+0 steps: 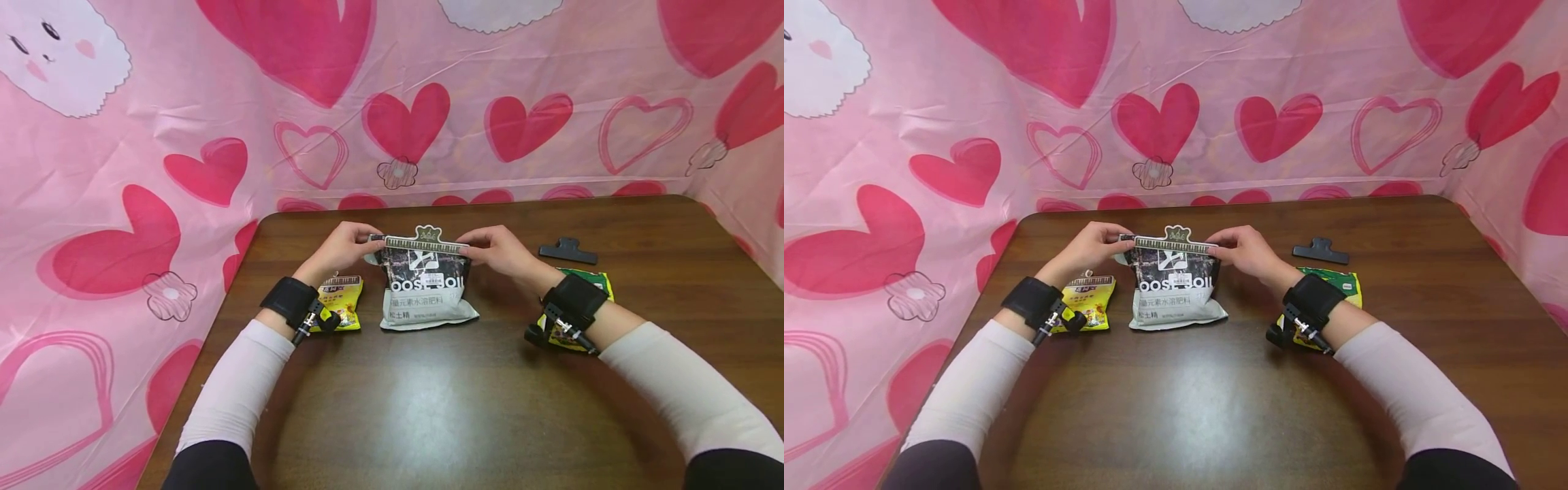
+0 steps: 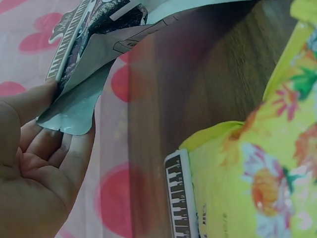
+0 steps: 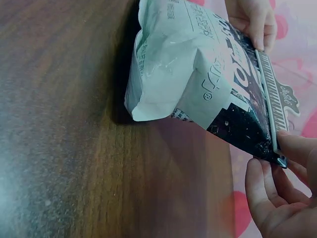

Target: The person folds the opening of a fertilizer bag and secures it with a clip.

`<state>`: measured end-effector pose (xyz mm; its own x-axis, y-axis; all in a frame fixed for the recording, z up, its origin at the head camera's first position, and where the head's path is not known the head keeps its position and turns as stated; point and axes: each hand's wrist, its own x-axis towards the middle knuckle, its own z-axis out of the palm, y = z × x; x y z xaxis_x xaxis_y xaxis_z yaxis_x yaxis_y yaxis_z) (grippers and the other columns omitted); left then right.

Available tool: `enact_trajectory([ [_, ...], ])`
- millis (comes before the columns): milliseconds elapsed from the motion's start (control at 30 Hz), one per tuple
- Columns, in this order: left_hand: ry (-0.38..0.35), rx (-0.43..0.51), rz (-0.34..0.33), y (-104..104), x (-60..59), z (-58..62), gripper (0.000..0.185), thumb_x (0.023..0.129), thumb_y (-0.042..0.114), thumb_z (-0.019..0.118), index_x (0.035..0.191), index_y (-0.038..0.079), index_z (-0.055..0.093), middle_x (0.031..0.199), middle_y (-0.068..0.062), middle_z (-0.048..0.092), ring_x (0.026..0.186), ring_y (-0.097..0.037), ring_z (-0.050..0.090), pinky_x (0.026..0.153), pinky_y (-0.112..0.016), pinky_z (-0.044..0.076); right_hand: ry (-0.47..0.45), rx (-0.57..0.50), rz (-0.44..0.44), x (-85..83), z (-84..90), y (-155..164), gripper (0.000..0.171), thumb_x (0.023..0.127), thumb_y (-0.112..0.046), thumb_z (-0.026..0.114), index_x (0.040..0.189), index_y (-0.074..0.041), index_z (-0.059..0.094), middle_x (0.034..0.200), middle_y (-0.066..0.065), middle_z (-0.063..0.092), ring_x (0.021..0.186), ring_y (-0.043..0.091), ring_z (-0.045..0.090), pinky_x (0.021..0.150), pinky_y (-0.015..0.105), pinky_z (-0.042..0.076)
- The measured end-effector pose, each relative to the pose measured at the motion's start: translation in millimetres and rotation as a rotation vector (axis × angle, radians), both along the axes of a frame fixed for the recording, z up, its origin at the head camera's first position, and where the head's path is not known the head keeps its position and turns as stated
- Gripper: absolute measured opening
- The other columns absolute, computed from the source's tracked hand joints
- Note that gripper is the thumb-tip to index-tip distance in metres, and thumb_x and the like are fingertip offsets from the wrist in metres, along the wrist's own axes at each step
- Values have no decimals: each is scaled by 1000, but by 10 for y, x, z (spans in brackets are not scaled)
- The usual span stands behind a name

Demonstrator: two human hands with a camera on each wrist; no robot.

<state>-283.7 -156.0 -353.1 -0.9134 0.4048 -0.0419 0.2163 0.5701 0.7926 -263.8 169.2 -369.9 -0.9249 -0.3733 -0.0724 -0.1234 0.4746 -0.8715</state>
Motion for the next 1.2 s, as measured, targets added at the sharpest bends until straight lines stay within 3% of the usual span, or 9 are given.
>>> enact_trajectory([
  [67,-36,3,11,1,-21,-23,31,97,22,64,122,5,67,55,8,32,51,-10,26,54,-27,26,-26,-10,-12,-30,-31,-14,30,97,-17,63,123,-3,67,121,17,65,96,19,63,88,46,57],
  [133,-64,-4,25,4,-42,-48,31,98,22,63,124,4,66,59,5,47,54,-10,37,57,-27,34,-52,-19,-28,-63,-66,-28,31,98,-17,62,124,-2,67,122,18,64,96,18,63,90,45,57],
  [267,-118,-16,56,19,-79,-89,32,99,19,61,126,2,65,92,-11,72,75,-15,61,74,-33,52,-89,-32,-47,-121,-119,-51,31,98,-15,62,126,-1,66,125,19,63,98,19,63,91,42,57],
  [333,-146,-26,71,24,-100,-111,33,99,19,60,127,2,64,110,-16,71,87,-18,65,83,-37,55,-101,-33,-57,-140,-135,-61,31,98,-14,61,126,-1,66,126,19,63,98,20,62,91,41,57],
  [400,-169,-33,84,31,-112,-124,33,99,18,60,127,1,63,116,-19,68,94,-21,64,88,-39,56,-110,-35,-65,-156,-151,-70,31,98,-14,61,126,-1,65,125,19,63,98,20,62,90,40,58],
  [667,-214,-99,117,32,-175,-220,36,99,21,61,129,2,62,110,-14,64,93,-21,61,84,-33,56,-138,-51,-106,-226,-242,-113,30,97,-11,62,124,2,65,122,21,64,89,13,62,86,35,59],
  [867,-207,-133,116,40,-193,-250,37,99,20,61,129,-1,62,114,-18,65,96,-24,65,90,-38,56,-148,-45,-126,-247,-258,-148,31,96,-12,64,124,3,65,120,22,63,85,12,62,84,34,59],
  [1067,-212,-176,135,67,-196,-250,36,98,20,62,125,-4,64,120,-21,66,93,-26,68,86,-37,57,-173,-25,-141,-249,-280,-165,32,97,-13,63,125,2,65,121,20,62,87,14,62,80,29,60],
  [1200,-224,-201,148,91,-205,-265,37,98,19,62,126,-5,63,124,-22,64,100,-31,70,90,-40,57,-187,1,-150,-250,-287,-163,32,97,-14,62,125,1,65,123,20,61,90,15,61,81,29,59],
])
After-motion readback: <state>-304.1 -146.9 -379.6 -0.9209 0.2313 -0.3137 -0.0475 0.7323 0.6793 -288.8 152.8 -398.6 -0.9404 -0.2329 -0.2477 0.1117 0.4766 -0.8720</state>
